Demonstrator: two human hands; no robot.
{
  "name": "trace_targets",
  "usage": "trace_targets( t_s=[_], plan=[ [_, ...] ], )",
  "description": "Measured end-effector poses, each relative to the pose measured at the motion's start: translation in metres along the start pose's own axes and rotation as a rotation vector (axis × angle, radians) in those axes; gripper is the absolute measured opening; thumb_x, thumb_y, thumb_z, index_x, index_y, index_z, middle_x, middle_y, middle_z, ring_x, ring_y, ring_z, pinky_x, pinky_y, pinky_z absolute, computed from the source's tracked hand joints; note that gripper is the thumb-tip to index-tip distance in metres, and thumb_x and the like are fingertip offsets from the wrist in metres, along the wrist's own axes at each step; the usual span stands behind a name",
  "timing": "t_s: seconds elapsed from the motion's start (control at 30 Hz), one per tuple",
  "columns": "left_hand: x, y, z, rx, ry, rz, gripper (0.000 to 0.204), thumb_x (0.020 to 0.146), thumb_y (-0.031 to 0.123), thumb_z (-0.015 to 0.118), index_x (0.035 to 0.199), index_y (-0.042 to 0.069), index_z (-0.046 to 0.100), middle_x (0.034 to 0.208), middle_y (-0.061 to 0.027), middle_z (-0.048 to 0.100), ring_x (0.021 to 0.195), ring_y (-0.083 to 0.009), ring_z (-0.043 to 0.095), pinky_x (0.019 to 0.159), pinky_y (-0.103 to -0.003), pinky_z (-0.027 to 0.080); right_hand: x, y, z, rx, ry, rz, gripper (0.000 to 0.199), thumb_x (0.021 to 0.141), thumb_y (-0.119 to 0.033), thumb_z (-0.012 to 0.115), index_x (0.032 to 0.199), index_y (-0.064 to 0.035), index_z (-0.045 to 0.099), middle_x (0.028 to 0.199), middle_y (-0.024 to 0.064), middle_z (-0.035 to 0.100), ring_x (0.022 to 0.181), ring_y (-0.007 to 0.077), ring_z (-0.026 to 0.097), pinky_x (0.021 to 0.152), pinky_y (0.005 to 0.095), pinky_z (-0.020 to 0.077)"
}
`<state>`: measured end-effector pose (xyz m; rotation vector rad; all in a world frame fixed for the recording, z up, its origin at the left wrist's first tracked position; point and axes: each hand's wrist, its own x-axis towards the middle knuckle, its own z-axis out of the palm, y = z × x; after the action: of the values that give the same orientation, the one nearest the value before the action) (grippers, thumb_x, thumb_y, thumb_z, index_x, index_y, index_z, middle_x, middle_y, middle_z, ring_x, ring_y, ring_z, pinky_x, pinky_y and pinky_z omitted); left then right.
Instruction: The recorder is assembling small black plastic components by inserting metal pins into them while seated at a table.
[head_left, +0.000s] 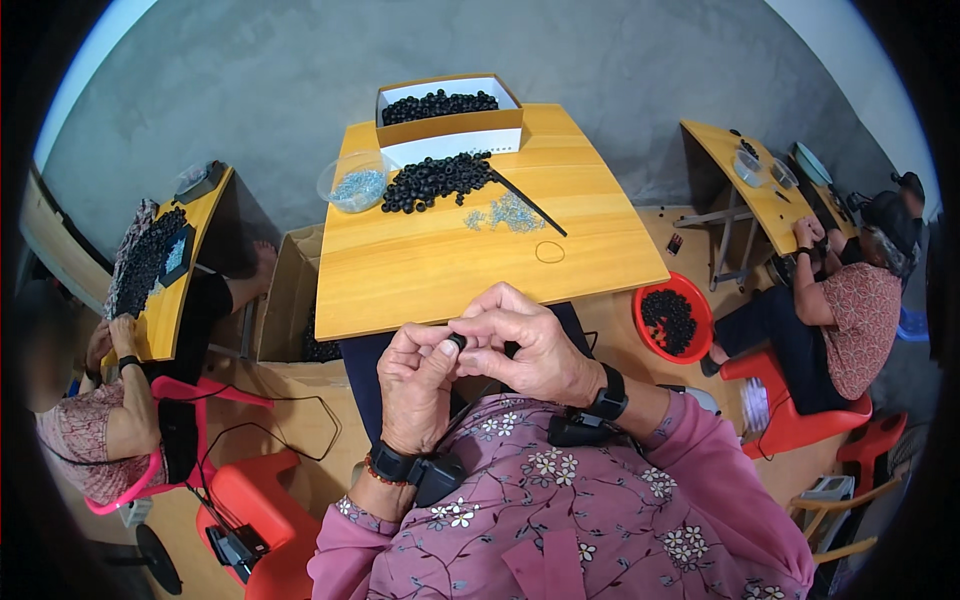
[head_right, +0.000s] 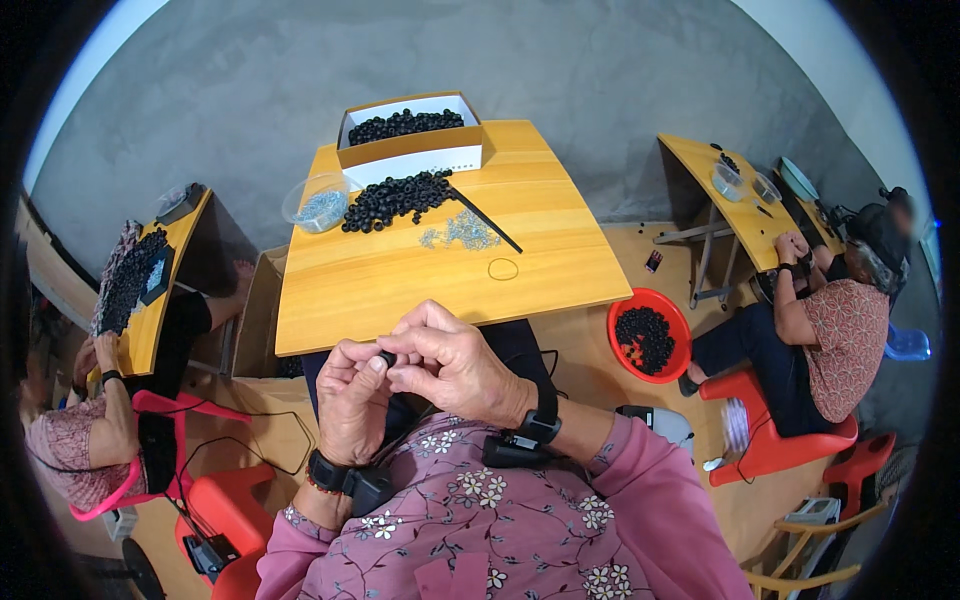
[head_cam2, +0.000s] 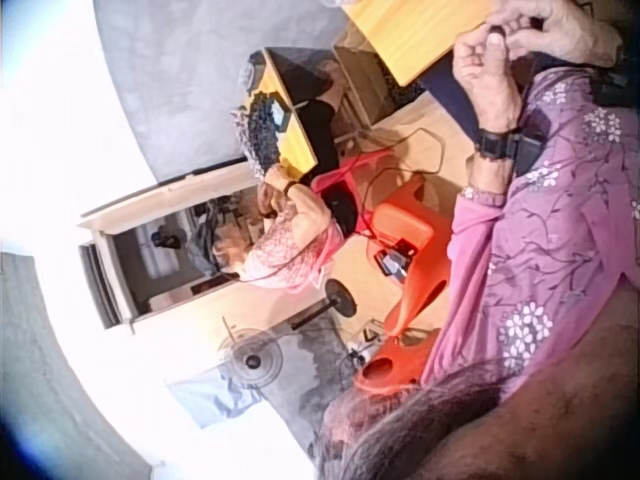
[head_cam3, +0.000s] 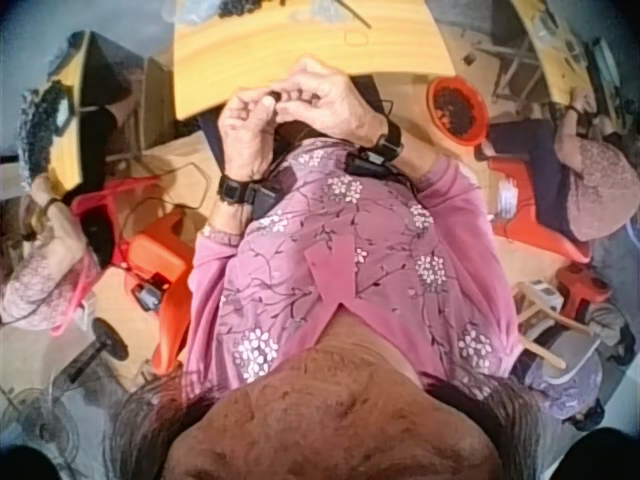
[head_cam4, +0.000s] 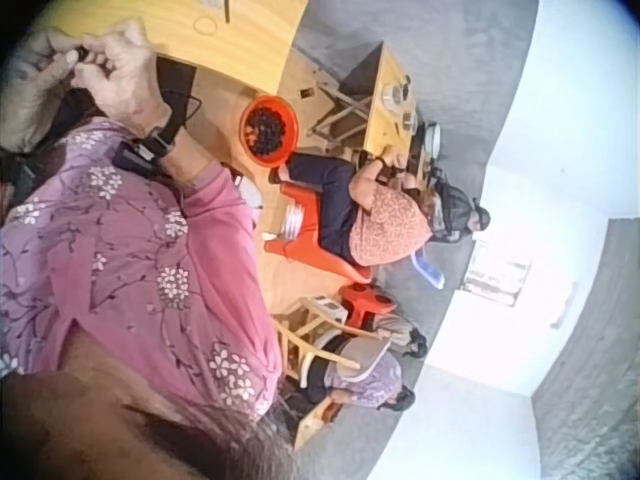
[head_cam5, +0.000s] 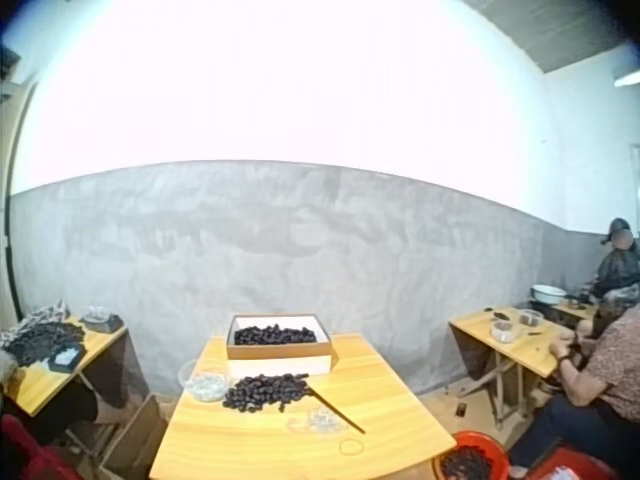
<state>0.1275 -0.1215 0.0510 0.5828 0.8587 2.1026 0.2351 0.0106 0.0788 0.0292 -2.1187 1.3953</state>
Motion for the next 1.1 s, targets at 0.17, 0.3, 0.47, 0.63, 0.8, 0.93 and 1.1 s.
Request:
trace_targets(
  t_s=[0.17, 0.3, 0.47, 0.63, 0.8, 0.93, 1.1],
  plan=[
    [0.003, -0.007, -0.014, -0.120, -0.009, -0.033, 0.008, 0.095, 0.000, 0.062, 0.103, 0.001, 0.061, 0.103, -0.0136, 0.069, 0.094, -0.0200, 0.069, 0.081, -0.031, 0.057, 0.007, -0.003, 0.005, -0.139, -0.023, -0.081, 0.033, 0.081, 0.001, 0.073, 0.113, 0.0035, 0.065, 0.091, 0.0085, 0.053, 0.075, 0.0173, 0.060, 0.064, 0.0289, 0.0523],
    [0.002, -0.003, -0.013, -0.190, 0.045, -0.088, 0.007, 0.095, 0.000, 0.061, 0.102, 0.002, 0.061, 0.102, -0.0119, 0.069, 0.091, -0.0178, 0.067, 0.079, -0.029, 0.056, 0.013, 0.000, 0.008, -0.235, -0.051, -0.057, 0.026, 0.078, 0.002, 0.071, 0.103, 0.0056, 0.063, 0.086, 0.0111, 0.050, 0.071, 0.0225, 0.058, 0.061, 0.0335, 0.0514],
    [0.001, -0.004, -0.016, -0.210, 0.122, -0.056, 0.007, 0.096, -0.001, 0.059, 0.103, 0.002, 0.061, 0.101, -0.0100, 0.067, 0.091, -0.0164, 0.067, 0.080, -0.029, 0.056, 0.022, 0.015, 0.016, -0.301, -0.008, -0.225, 0.025, 0.077, 0.005, 0.072, 0.100, 0.0012, 0.063, 0.081, 0.0061, 0.051, 0.063, 0.0140, 0.055, 0.054, 0.0283, 0.0452],
    [-0.001, -0.003, -0.017, -0.228, 0.147, -0.029, 0.009, 0.096, -0.001, 0.059, 0.104, 0.002, 0.062, 0.102, -0.0088, 0.066, 0.092, -0.0162, 0.067, 0.083, -0.031, 0.057, 0.025, 0.023, 0.024, -0.274, 0.018, -0.237, 0.024, 0.076, 0.004, 0.072, 0.098, 0.0016, 0.063, 0.079, 0.0067, 0.051, 0.061, 0.0146, 0.054, 0.053, 0.0287, 0.0452],
    [0.007, -0.002, -0.019, -0.208, 0.112, -0.051, 0.010, 0.096, 0.001, 0.059, 0.105, 0.001, 0.062, 0.103, -0.0102, 0.067, 0.092, -0.0178, 0.067, 0.084, -0.032, 0.058, 0.024, 0.025, 0.023, -0.300, 0.033, -0.226, 0.026, 0.075, 0.003, 0.073, 0.099, 0.0018, 0.063, 0.077, 0.0067, 0.051, 0.061, 0.0154, 0.055, 0.052, 0.0289, 0.0453],
    [0.008, 0.008, -0.019, -0.164, 0.054, -0.147, 0.009, 0.097, 0.003, 0.059, 0.105, 0.001, 0.061, 0.103, -0.0111, 0.067, 0.093, -0.0179, 0.067, 0.084, -0.033, 0.058, 0.026, 0.023, 0.012, -0.381, 0.014, -0.296, 0.027, 0.073, 0.004, 0.073, 0.098, 0.0016, 0.066, 0.077, 0.0071, 0.054, 0.062, 0.0192, 0.057, 0.053, 0.0311, 0.0472],
    [0.006, 0.008, -0.021, -0.163, 0.002, -0.193, 0.007, 0.098, 0.005, 0.058, 0.103, 0.001, 0.061, 0.100, -0.0106, 0.067, 0.092, -0.0176, 0.067, 0.084, -0.034, 0.059, 0.025, 0.019, 0.011, -0.471, -0.003, -0.369, 0.030, 0.071, 0.004, 0.074, 0.100, 0.0015, 0.067, 0.079, 0.0085, 0.056, 0.063, 0.0232, 0.059, 0.058, 0.0335, 0.0501]
  ],
)
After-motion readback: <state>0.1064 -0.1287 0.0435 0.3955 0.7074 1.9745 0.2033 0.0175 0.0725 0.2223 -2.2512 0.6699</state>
